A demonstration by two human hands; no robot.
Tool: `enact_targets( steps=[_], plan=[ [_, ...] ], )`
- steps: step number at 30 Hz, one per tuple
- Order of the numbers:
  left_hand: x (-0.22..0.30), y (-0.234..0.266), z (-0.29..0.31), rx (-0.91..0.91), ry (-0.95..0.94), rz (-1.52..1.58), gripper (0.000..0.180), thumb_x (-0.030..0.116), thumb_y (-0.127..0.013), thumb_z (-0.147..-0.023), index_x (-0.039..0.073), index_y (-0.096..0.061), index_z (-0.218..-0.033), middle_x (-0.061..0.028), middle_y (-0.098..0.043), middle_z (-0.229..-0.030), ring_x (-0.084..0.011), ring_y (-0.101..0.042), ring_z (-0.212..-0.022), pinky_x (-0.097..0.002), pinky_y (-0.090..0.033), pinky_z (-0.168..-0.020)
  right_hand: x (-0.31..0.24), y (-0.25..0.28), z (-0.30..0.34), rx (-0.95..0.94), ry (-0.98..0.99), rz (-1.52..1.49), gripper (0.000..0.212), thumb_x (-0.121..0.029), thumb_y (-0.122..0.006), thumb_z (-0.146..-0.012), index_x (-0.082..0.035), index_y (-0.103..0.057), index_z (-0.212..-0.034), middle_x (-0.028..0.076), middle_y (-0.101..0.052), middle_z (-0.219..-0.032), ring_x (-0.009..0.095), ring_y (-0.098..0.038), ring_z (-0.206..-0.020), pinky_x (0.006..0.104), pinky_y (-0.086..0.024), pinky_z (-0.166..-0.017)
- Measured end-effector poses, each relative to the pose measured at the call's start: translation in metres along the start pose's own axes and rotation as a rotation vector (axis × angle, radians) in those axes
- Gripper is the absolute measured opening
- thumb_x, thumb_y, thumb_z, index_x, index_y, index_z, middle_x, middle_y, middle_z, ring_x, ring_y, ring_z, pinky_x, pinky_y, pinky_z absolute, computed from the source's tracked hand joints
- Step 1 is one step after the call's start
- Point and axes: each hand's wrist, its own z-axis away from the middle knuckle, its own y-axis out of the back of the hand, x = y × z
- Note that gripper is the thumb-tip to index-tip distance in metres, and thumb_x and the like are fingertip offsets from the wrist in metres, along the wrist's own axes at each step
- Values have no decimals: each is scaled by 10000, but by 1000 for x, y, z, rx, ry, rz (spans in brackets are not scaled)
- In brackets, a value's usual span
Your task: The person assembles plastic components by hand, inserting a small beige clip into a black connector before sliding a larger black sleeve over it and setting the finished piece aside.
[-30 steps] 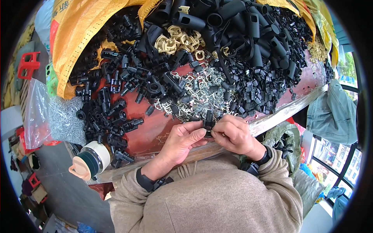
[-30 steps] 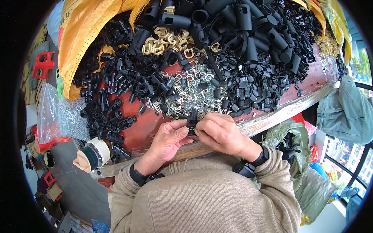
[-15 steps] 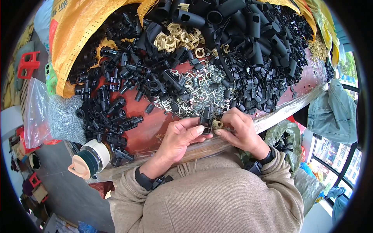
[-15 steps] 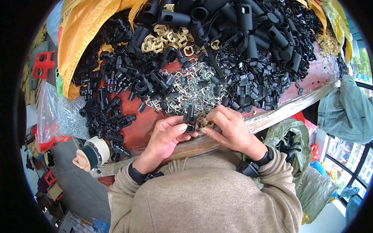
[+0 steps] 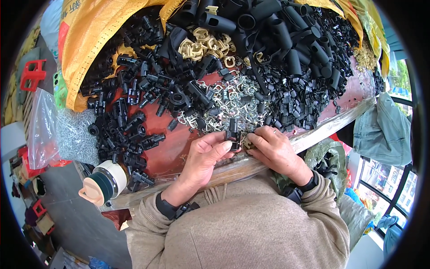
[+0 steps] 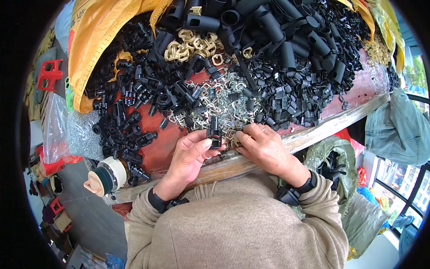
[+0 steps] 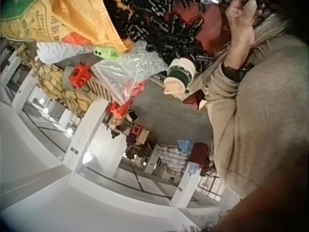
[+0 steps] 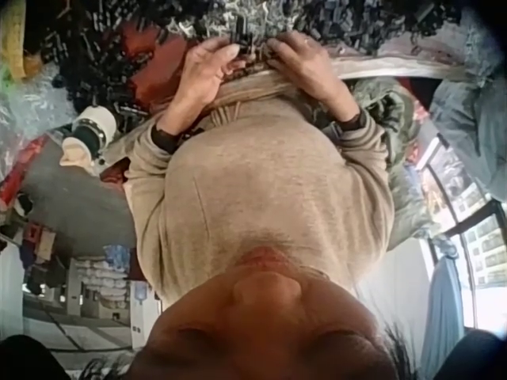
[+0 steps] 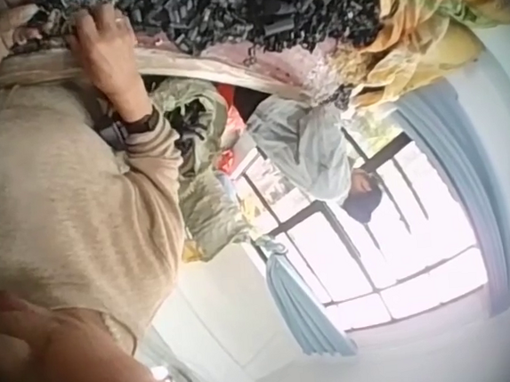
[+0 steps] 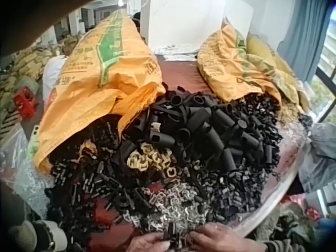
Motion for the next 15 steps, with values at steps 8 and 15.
enact_targets(
  steps=[8, 15],
  plan=[
    [0, 0, 0, -7, -9, 11, 262, 145, -543, -809, -13, -530, -1018, -120, -599, -923, -177, -596, -819, -231, -490, -694, -3, -6, 0, -64, -29, -18, 337, -22, -611, -639, -23, -504, -959, 113, -477, -904, 271, -535, -735, 334, -456, -634],
    [1, 0, 1, 1, 1, 11, 256, 141, -547, -807, -9, -531, -1013, -115, -599, -923, -171, -595, -814, -227, -487, -687, 0, 10, 0, -142, -112, -134, 341, 10, -582, -639, -6, -496, -969, 136, -472, -912, 280, -539, -740, 317, -458, -609]
  ],
)
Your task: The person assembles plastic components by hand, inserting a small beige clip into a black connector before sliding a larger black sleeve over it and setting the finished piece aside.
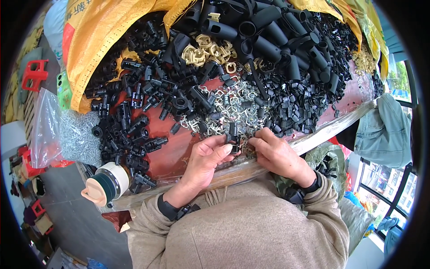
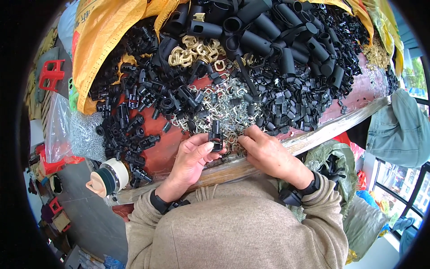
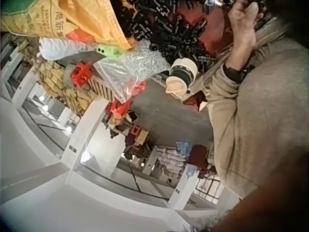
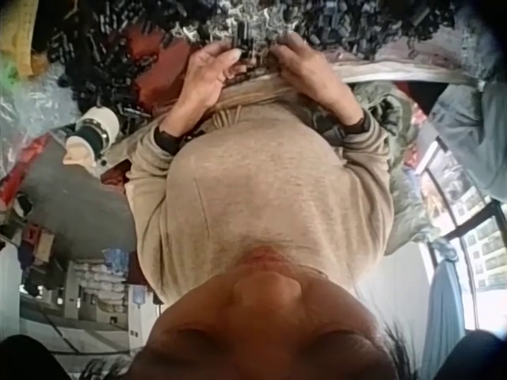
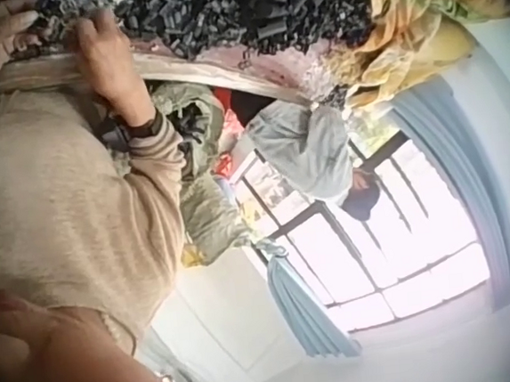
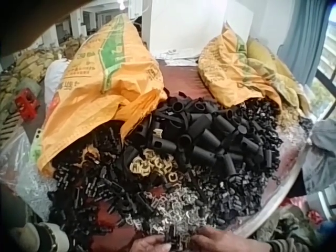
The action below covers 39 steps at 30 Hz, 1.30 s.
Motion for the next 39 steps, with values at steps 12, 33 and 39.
enact_targets(
  steps=[12, 33, 39],
  plan=[
    [-2, 0, 0, 0, 59, 3, 303, 80, -592, -779, -27, -507, -1050, -84, -585, -935, -122, -570, -799, -243, -476, -692, -12, 11, -11, 27, -209, -1063, 195, -170, -497, -849, 6, -480, -931, 74, -446, -926, 118, -515, -763, 214, -413, -550],
    [3, -2, -1, -81, 189, 8, 268, 145, -598, -786, -6, -551, -1001, -65, -601, -895, -131, -593, -774, -222, -475, -674, -20, 9, -32, 180, -28, -460, 129, -91, -581, -758, -21, -485, -806, 76, -444, -818, 186, -423, -760, 273, -367, -663],
    [5, 0, 1, -81, 124, 9, 242, 159, -587, -791, -3, -561, -970, -67, -603, -874, -135, -596, -750, -215, -476, -650, -4, 14, -43, 217, 36, -434, 133, -93, -608, -725, -24, -523, -799, 65, -497, -766, 185, -474, -694, 285, -393, -612]
  ],
)
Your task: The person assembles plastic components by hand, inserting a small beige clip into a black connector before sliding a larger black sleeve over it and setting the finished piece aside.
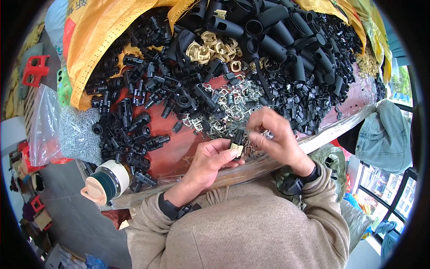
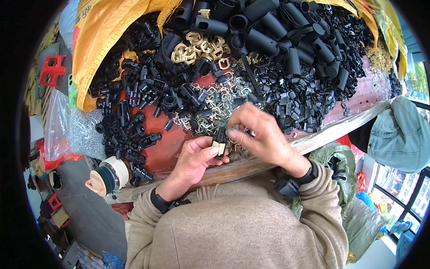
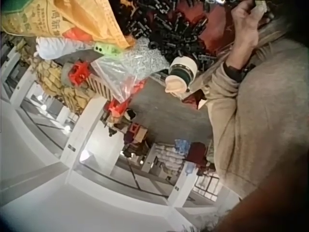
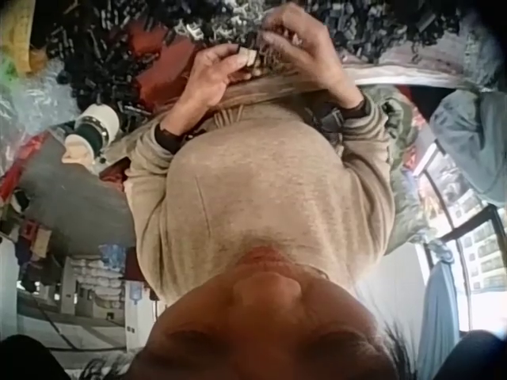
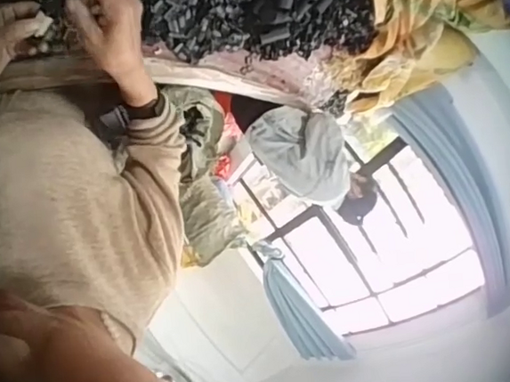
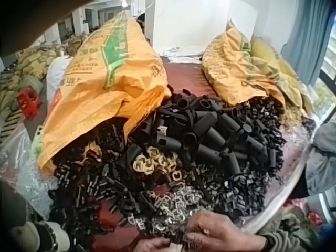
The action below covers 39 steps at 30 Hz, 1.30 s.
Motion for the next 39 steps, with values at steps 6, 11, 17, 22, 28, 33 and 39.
enact_targets(
  steps=[6, 11, 17, 22, 28, 33, 39],
  plan=[
    [-1, 3, 0, 20, -64, 12, 227, 157, -574, -791, -6, -559, -948, -80, -600, -859, -146, -595, -732, -217, -484, -634, 25, 14, -44, 128, 284, 436, 140, -70, -601, -706, -29, -545, -828, 92, -529, -775, 246, -506, -663, 326, -419, -614],
    [-1, 3, -3, 43, -68, 59, 209, 139, -585, -786, 1, -563, -942, -62, -601, -854, -129, -592, -728, -217, -481, -640, 46, 0, -77, 89, 308, 684, 154, -67, -589, -695, -31, -536, -835, 111, -512, -775, 293, -507, -684, 359, -420, -617],
    [0, 2, -2, 58, -75, 70, 200, 133, -587, -785, 6, -564, -938, -57, -599, -854, -123, -589, -728, -212, -478, -642, 42, 0, -75, 25, 228, 682, 188, -73, -582, -690, -41, -519, -863, 113, -491, -760, 310, -502, -691, 372, -413, -610],
    [0, 1, -1, 74, -81, 77, 199, 129, -591, -783, 10, -563, -941, -54, -598, -852, -123, -589, -727, -209, -476, -640, 41, 1, -71, -4, 245, 595, 210, -63, -573, -708, -35, -510, -906, 111, -505, -767, 302, -508, -703, 354, -422, -612],
    [-1, 2, -2, 89, -100, 108, 214, 132, -603, -778, 8, -563, -948, -51, -596, -846, -124, -590, -724, -203, -476, -633, 26, 4, -47, 9, -137, -14, 118, -49, -540, -797, -6, -500, -900, 26, -515, -762, 118, -552, -700, 230, -438, -595],
    [-1, 0, -2, 123, -111, 100, 222, 134, -606, -778, 10, -562, -957, -47, -596, -842, -121, -591, -723, -197, -478, -624, 24, -2, -29, 31, -240, -484, 125, -66, -537, -818, 7, -503, -913, -11, -496, -778, 47, -519, -706, 179, -431, -611],
    [-1, 1, -3, 132, -120, 104, 243, 151, -602, -784, 18, -560, -983, -42, -598, -861, -117, -589, -726, -203, -480, -641, 17, -1, -11, -55, -275, -676, 184, -72, -570, -796, 5, -516, -954, 9, -505, -789, 78, -512, -674, 194, -431, -609]
  ],
)
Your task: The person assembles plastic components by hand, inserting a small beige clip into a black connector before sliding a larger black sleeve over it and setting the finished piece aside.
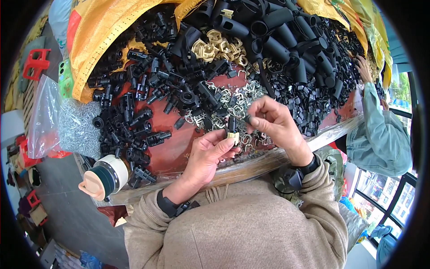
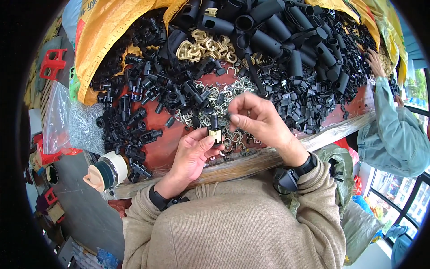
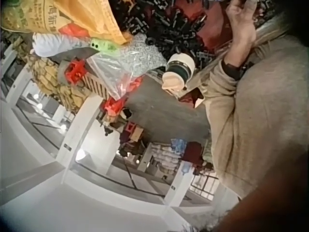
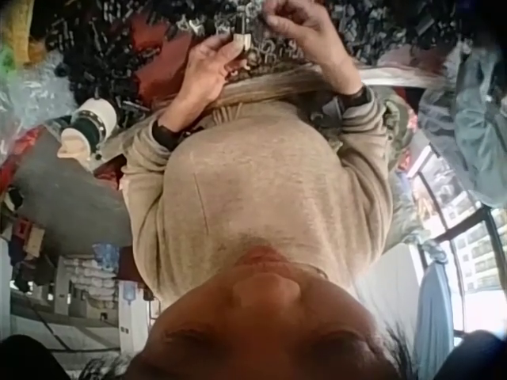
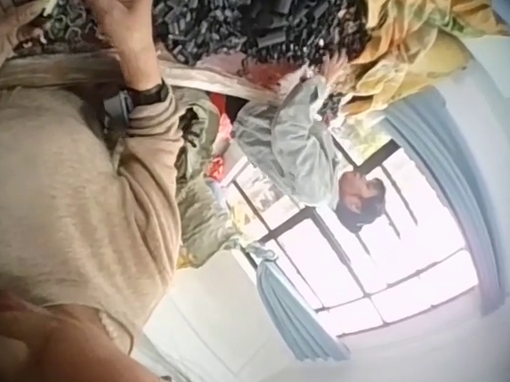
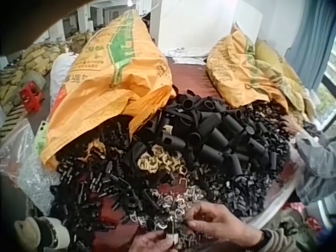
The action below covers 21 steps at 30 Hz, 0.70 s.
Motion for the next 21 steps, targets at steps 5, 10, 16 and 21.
enact_targets(
  steps=[5, 10, 16, 21],
  plan=[
    [-1, 1, 0, -38, 17, -8, 269, 174, -600, -787, 21, -556, -1004, -38, -599, -882, -113, -585, -746, -214, -477, -668, -7, -8, 7, -158, 343, 500, 162, -50, -611, -744, -12, -560, -893, 42, -504, -779, 124, -495, -654, 238, -414, -574],
    [-1, -1, 1, -39, 35, -53, 286, 177, -563, -812, 13, -531, -1044, -55, -593, -912, -124, -584, -766, -235, -494, -669, -6, -26, 13, -22, 366, 693, 206, -81, -648, -693, -32, -575, -879, 68, -499, -804, 186, -500, -771, 280, -426, -630],
    [-4, 2, 3, -93, 102, -1, 320, 216, -568, -810, 14, -531, -1054, -43, -591, -912, -107, -570, -781, -226, -472, -693, 8, -28, 22, 118, 446, 749, 241, -78, -667, -672, -32, -596, -898, 71, -500, -801, 184, -490, -731, 265, -413, -595],
    [-6, 0, 2, -118, 132, -24, 287, 203, -542, -829, 6, -533, -1038, -52, -591, -872, -115, -577, -748, -219, -478, -663, 15, -28, 29, 67, 554, 810, 290, -64, -681, -639, -28, -587, -911, 77, -504, -818, 203, -505, -735, 286, -434, -599]
  ],
)
